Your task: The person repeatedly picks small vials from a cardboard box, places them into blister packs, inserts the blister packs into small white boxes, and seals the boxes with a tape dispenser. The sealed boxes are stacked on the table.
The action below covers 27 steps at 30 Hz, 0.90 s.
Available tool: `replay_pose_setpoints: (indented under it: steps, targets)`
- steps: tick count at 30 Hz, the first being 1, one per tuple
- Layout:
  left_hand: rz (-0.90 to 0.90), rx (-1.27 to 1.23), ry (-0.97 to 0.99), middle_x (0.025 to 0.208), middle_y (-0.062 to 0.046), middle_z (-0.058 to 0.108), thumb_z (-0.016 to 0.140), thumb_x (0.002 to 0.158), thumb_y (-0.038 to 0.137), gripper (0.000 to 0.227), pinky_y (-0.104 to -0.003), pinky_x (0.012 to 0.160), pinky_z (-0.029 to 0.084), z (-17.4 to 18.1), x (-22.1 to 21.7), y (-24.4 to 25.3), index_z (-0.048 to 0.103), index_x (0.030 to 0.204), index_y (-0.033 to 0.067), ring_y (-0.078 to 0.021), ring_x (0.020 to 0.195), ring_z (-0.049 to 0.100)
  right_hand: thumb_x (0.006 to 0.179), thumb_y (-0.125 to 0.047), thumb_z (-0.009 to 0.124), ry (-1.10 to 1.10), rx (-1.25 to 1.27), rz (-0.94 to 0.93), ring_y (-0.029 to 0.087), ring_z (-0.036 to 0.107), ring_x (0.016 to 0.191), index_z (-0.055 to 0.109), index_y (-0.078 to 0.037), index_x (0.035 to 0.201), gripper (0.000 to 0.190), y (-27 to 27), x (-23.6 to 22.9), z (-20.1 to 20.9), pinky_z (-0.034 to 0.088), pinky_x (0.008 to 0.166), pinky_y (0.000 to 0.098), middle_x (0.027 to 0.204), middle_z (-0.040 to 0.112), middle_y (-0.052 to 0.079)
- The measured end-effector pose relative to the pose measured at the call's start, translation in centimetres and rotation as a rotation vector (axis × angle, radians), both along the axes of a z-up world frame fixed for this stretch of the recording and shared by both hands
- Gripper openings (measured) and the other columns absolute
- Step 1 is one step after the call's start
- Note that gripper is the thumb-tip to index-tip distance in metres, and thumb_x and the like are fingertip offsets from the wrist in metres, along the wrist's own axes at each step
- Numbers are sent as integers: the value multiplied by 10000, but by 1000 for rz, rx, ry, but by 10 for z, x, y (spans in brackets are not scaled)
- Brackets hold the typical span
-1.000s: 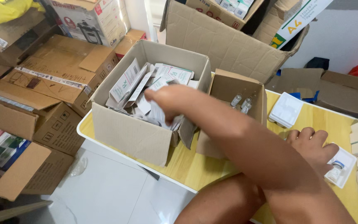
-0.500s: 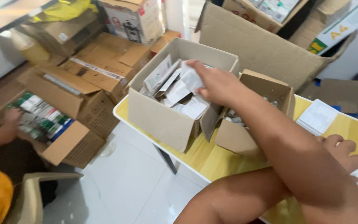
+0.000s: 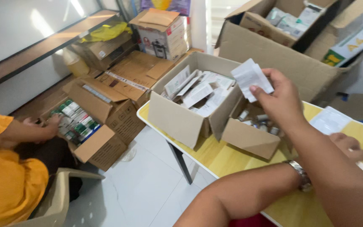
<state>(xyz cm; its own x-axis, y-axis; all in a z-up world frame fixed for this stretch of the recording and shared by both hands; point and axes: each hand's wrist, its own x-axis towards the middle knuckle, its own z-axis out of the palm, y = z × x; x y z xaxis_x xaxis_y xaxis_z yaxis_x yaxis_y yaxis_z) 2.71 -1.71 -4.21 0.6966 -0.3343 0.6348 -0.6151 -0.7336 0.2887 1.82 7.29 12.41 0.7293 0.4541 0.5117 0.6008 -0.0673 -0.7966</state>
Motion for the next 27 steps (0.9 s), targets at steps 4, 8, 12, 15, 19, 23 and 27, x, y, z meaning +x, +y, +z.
replay_pose_setpoints:
  steps: [4, 8, 12, 15, 19, 23, 27]
  targets:
    - [-139, -351, 113, 1182, -88, 695, 625, 917, 254, 307, -363, 987, 518, 4, -7, -1, 666, 1205, 153, -251, 1094, 650, 1001, -41, 707, 23, 105, -64, 127, 688, 1033, 576, 0, 1330, 357, -76, 9, -8, 561, 878, 277, 1153, 725, 97]
    - [-197, -649, 335, 1048, -164, 746, 590, 965, 52, 208, -368, 895, 576, 12, -5, 5, 675, 1146, -6, -283, 1002, 736, 1003, -59, 656, 144, 190, -173, 98, 696, 1032, 492, -16, 1388, 421, -157, -4, -24, 589, 833, 264, 1176, 711, 61]
    - [-411, -1283, 452, 1074, -31, 688, 527, 1048, 135, 272, -282, 806, 529, 22, 4, 5, 596, 1289, 28, -126, 942, 646, 1032, -87, 633, 169, 148, -354, 96, 634, 837, 430, -45, 1413, 433, -215, -24, -50, 495, 670, 252, 1050, 703, 90]
    - [-537, -1365, 519, 897, -15, 684, 513, 1100, 297, 307, -211, 675, 490, 20, 3, 10, 646, 1205, 41, -76, 768, 632, 1017, -99, 631, 225, 131, -462, 111, 615, 739, 410, -64, 1323, 379, -246, -32, -76, 473, 612, 259, 956, 709, 103]
    - [-521, -1186, 546, 878, -22, 692, 653, 1026, 196, 199, -235, 710, 517, 21, 1, 6, 674, 1116, 20, -79, 786, 628, 985, -88, 658, 307, 180, -457, 106, 642, 779, 400, -70, 1183, 326, -267, -26, -98, 500, 632, 262, 960, 725, 86]
    - [-424, -960, 505, 859, 2, 654, 690, 1006, 127, 162, -244, 714, 513, 27, -6, 6, 677, 1091, -10, -70, 785, 590, 977, 4, 717, 4, 202, -352, 125, 673, 1060, 427, -35, 1221, 381, -269, -22, -103, 566, 884, 289, 1155, 665, 123]
    - [-470, -809, 568, 867, 29, 644, 670, 997, 122, 183, -231, 714, 502, 42, -18, 6, 677, 1126, -8, -48, 800, 572, 894, 10, 704, 213, 202, -398, 108, 654, 960, 426, -86, 1448, 627, -278, -39, -87, 555, 798, 256, 1076, 638, 94]
